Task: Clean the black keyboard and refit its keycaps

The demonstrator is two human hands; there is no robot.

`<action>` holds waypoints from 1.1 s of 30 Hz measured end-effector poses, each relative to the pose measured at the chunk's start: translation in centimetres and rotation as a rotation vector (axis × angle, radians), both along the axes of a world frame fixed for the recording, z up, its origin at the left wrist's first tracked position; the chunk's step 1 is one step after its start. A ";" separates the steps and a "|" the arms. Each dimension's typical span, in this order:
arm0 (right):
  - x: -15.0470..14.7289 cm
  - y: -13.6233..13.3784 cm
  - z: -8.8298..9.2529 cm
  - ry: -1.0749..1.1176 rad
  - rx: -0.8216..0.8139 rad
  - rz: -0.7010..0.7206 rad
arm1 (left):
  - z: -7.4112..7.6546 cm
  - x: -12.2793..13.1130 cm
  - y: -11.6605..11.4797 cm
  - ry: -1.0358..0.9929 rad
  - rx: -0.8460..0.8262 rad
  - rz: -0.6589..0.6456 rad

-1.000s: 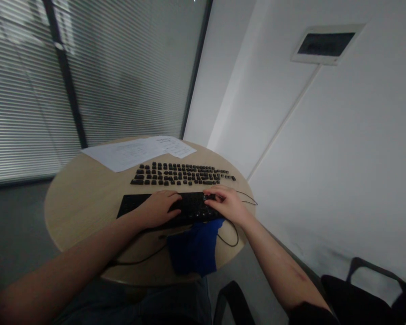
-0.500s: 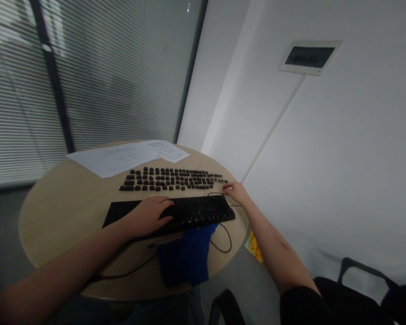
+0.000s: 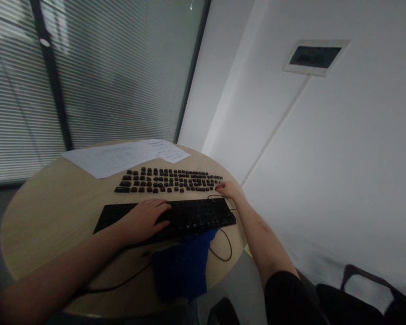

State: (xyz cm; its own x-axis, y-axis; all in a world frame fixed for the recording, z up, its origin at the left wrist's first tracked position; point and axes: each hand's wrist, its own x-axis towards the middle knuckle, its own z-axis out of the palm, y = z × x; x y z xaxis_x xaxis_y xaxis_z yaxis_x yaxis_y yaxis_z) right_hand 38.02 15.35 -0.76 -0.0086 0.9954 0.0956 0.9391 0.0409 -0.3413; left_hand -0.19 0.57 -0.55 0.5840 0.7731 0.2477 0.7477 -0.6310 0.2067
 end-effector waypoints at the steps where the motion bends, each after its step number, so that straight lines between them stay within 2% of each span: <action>1: 0.1 0.0 0.0 0.005 -0.003 0.004 | 0.0 0.0 0.0 0.002 -0.001 0.001; 12: -0.7 -0.9 0.3 0.089 0.084 0.020 | 0.0 0.0 0.0 -0.020 0.015 -0.007; 17: -0.3 -2.2 2.2 0.202 0.231 -0.005 | 0.0 0.0 0.0 -0.017 0.010 -0.005; 21: 1.1 -5.1 4.1 0.361 0.313 -0.063 | -0.1 0.1 0.1 -0.035 0.027 -0.015; 23: 1.7 -7.3 4.9 0.521 0.281 -0.056 | -0.1 0.1 0.2 -0.035 0.028 -0.015; 26: 2.0 -10.7 5.5 0.668 0.133 -0.062 | 0.0 0.2 0.1 -0.024 0.025 -0.016; 29: 1.7 -13.3 5.2 0.653 0.009 -0.068 | 0.0 0.2 0.1 -0.035 0.030 -0.026; 33: 1.3 -14.1 4.3 0.590 -0.009 -0.004 | -0.2 0.2 0.3 -0.053 0.037 -0.021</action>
State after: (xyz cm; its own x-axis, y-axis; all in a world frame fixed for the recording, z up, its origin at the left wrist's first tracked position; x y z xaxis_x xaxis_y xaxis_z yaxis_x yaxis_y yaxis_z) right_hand 39.35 1.23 3.58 0.0468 0.9961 0.0750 0.5905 0.0329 -0.8064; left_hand 0.00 0.84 -0.71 0.5855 0.7504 0.3069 0.7229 -0.6546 0.2214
